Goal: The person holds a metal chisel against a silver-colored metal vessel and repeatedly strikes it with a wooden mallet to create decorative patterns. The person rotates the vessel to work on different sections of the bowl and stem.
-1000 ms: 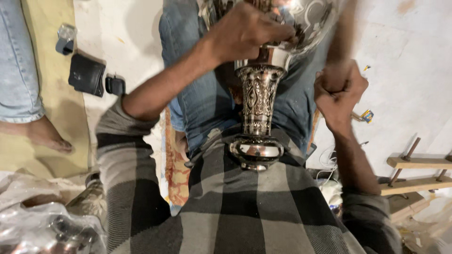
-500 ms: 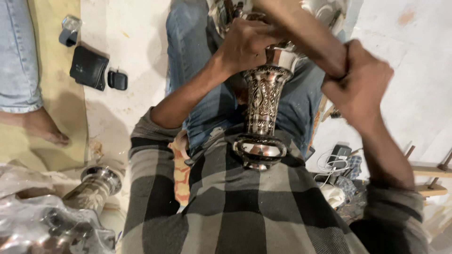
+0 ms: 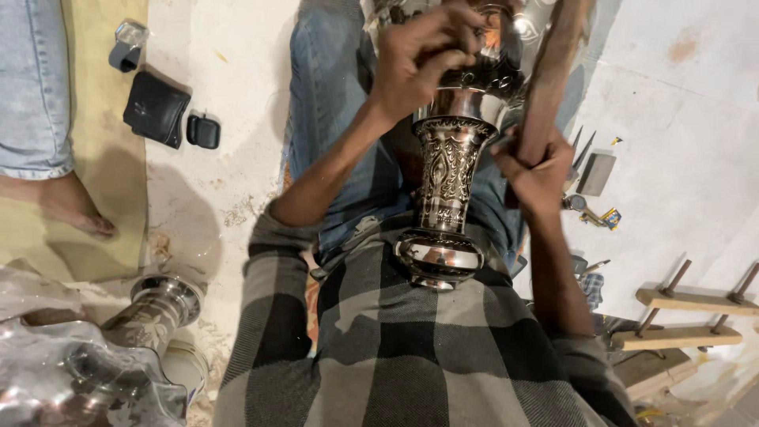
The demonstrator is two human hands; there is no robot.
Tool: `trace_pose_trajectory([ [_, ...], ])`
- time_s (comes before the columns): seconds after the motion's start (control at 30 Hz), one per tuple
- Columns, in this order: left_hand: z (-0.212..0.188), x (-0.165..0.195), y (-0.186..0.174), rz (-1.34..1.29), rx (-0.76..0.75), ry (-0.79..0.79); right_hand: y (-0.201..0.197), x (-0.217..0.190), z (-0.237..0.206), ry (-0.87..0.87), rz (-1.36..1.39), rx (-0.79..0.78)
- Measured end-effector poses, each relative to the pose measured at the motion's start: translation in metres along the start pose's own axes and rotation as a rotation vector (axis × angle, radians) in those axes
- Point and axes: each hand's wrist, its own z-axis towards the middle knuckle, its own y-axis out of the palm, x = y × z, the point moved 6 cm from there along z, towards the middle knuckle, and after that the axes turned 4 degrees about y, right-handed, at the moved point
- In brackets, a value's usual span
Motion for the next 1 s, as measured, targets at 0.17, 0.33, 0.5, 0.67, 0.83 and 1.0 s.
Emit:
trace_pose_trajectory([
  [0.17,0.005,0.004,0.014,0.426,-0.296,0.226,-0.004,0.033,-0.025,0.114,-0.009,0.093],
  [0.33,0.014,0.004,0.017,0.537,-0.507,0.444,-0.018,0.038,-0.030,0.019,-0.014,0.051],
  [0.5,0.029,0.015,0.028,0.416,-0.625,0.474,-0.044,0.042,-0.028,-0.011,-0.267,0.135],
  [0.67,0.040,0.025,0.027,0.430,-0.722,0.453,-0.061,0.029,-0.026,-0.294,-0.179,0.225],
  [0.83,0.032,0.001,0.039,0.652,-1.071,0.254,-0.065,0.012,-0.010,-0.406,-0.481,0.180],
  [1.0,0.022,0.018,0.020,0.487,-0.587,0.364,-0.069,-0.017,0.009,-0.344,-0.535,0.048],
])
